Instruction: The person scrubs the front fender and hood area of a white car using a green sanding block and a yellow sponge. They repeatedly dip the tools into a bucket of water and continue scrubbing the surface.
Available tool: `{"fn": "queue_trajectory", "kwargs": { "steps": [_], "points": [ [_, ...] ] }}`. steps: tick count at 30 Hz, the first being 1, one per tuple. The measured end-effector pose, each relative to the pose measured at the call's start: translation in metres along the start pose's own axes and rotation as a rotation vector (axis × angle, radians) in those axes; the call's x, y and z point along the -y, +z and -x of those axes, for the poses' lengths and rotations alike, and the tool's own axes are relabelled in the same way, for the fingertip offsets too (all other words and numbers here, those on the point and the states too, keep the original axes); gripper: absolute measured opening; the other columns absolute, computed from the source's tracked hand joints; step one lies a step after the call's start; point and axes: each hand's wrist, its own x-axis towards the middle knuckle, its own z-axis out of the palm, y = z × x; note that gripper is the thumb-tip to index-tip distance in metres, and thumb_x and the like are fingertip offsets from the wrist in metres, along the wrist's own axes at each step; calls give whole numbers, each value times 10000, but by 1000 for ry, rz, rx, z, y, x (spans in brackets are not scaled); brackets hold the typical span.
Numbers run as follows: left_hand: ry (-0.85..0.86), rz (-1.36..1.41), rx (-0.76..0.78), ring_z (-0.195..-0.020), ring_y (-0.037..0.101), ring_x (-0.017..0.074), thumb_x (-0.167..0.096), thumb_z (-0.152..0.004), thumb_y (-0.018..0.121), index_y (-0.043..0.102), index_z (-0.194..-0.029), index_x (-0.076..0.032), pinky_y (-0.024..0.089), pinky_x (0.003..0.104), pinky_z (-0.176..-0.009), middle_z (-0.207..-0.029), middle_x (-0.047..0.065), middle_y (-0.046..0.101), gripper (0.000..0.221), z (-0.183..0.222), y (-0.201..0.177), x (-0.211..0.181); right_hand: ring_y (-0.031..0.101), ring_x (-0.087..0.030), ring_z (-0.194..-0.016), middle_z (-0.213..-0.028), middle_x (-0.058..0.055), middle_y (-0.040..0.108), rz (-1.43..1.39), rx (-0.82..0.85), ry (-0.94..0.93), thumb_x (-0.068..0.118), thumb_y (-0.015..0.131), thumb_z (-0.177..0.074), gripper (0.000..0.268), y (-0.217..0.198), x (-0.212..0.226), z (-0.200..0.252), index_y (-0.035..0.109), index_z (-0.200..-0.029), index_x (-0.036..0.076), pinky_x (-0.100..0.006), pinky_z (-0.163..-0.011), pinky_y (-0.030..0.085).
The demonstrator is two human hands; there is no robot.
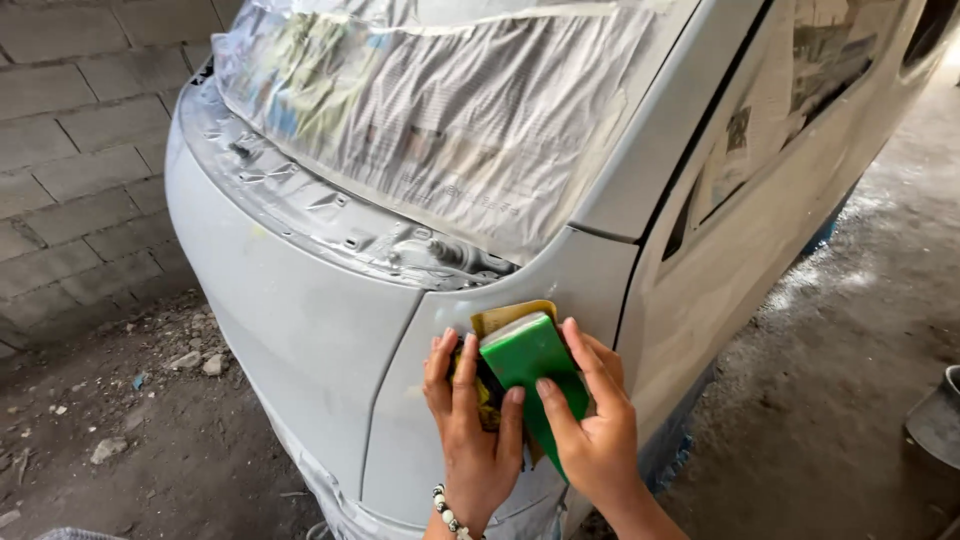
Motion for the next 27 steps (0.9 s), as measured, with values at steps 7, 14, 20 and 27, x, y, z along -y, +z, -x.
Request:
{"fn": "queue_trajectory", "kwargs": {
  "steps": [7, 14, 20, 27],
  "points": [
    [-14, 78, -27, -1507, 340, 421, -137, -867, 798, 534, -1421, -32, 321, 519, -1225, -1584, 209, 368, 623, 9, -1, 17, 482, -363, -1356, -1486, -203, 450, 110, 180, -6, 89, 788, -824, 818, -13, -6, 10, 400, -1544, 56, -441, -1049, 483],
    [76, 91, -86, -1373, 485, 390, -155, -856, 837, 642, -1172, -82, 422, 471, -1145, -1410, 152, 522, 379, 22, 2, 35, 422, -422, -1313, -1437, -248, 411, 369, 129, -64, 123, 875, -658, 1153, 1, 6, 20, 196, -1587, 43, -499, -1043, 432],
    [-33, 176, -131, -994, 618, 239, -117, -963, 714, 645, -1202, -76, 520, 347, -843, -1138, 95, 589, 252, 20, -24, 24, 500, -330, -1309, -1437, -180, 437, -33, 91, 176, 48, 795, -702, 1133, -4, 27, 28, 154, -1635, 68, -428, -1065, 444],
    [-136, 346, 189, -908, 640, 192, -100, -891, 708, 664, -1210, -6, 521, 302, -755, -1064, 107, 606, 335, 16, -44, 12, 479, -304, -1356, -1466, -164, 413, -150, 146, 106, 69, 770, -732, 1117, -7, 38, 38, 129, -1647, 62, -402, -1113, 404]
  ]
}}
